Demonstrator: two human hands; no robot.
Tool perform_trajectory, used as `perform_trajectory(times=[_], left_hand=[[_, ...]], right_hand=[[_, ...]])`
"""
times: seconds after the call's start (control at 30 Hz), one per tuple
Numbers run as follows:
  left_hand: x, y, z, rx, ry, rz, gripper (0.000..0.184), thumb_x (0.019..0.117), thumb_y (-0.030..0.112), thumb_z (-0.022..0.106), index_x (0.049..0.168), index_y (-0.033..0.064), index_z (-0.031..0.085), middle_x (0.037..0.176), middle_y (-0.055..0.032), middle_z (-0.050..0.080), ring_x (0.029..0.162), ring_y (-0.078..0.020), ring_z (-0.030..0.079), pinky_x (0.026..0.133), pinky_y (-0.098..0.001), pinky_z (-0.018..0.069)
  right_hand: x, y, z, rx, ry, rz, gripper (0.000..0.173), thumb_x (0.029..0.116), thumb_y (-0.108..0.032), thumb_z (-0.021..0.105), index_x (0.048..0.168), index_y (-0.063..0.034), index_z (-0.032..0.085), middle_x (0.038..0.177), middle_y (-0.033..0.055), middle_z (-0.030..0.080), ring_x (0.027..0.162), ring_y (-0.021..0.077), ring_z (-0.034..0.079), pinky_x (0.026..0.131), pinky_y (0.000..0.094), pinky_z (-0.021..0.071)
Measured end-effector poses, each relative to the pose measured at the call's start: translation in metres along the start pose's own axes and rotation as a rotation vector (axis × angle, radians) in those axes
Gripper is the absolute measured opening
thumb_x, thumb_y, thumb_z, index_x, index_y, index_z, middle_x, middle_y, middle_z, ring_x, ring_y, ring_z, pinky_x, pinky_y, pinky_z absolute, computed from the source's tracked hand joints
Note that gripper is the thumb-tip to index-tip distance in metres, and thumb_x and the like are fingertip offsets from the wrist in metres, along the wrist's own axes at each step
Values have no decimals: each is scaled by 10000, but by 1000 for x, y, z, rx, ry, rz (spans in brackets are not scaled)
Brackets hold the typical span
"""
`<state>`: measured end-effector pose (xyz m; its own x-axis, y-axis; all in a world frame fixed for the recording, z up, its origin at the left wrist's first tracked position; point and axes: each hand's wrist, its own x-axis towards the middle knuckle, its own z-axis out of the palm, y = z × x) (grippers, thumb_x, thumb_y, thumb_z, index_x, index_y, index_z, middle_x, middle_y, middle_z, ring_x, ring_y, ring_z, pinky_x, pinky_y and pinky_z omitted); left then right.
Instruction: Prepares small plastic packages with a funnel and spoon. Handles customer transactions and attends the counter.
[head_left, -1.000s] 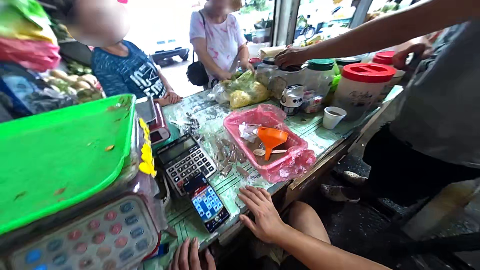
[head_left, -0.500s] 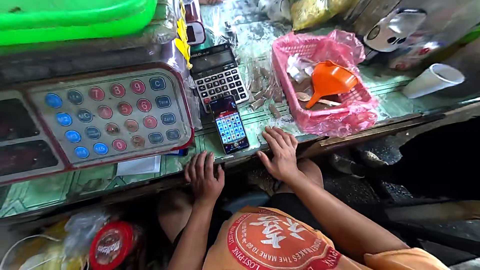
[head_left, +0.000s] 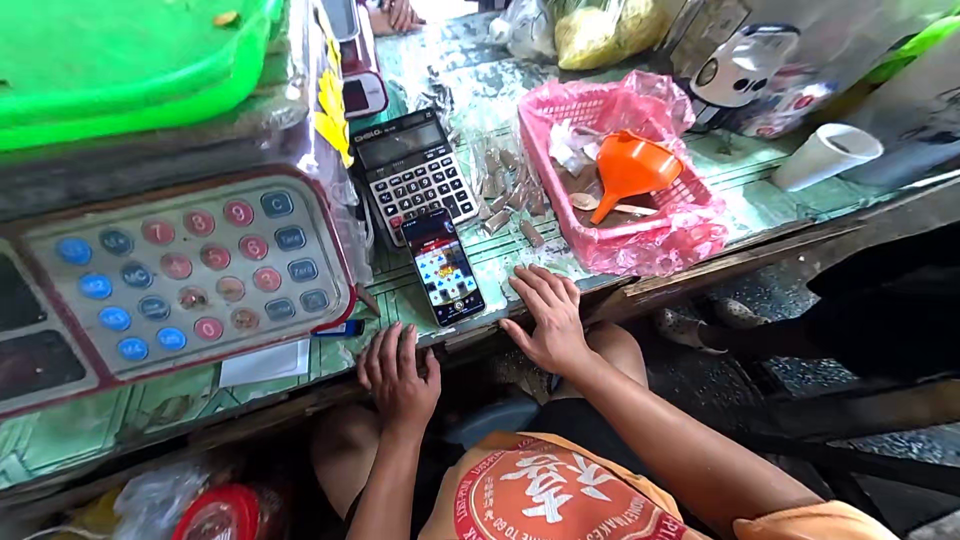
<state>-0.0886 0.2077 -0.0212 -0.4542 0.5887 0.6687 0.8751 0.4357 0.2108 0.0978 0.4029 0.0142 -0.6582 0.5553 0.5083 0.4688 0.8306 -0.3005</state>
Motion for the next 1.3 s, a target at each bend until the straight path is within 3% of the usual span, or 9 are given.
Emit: perform_trajectory(times=[0.23,1.3], left_hand=[[2,-1,2,10,33,6,418,957,386,581,1313,172,633,1371,-111,616,1365,-277,500,1173,-540,268],[0,0,2,-5,4,-15,438,935,361,621,1324,160,637,1374,-114,618,1358,-312,505,1177,-558,264]], right_hand=[[4,-1,0,-9,6,-1,649,976,-676,475,1377,-195,646,1454,29,611,1404,261,502,1166,562,327],[0,-1,1,10,-3,1,626,952,-647,568,1366,-186,653,1485,29,580,1439,262,455,1180,565,297]])
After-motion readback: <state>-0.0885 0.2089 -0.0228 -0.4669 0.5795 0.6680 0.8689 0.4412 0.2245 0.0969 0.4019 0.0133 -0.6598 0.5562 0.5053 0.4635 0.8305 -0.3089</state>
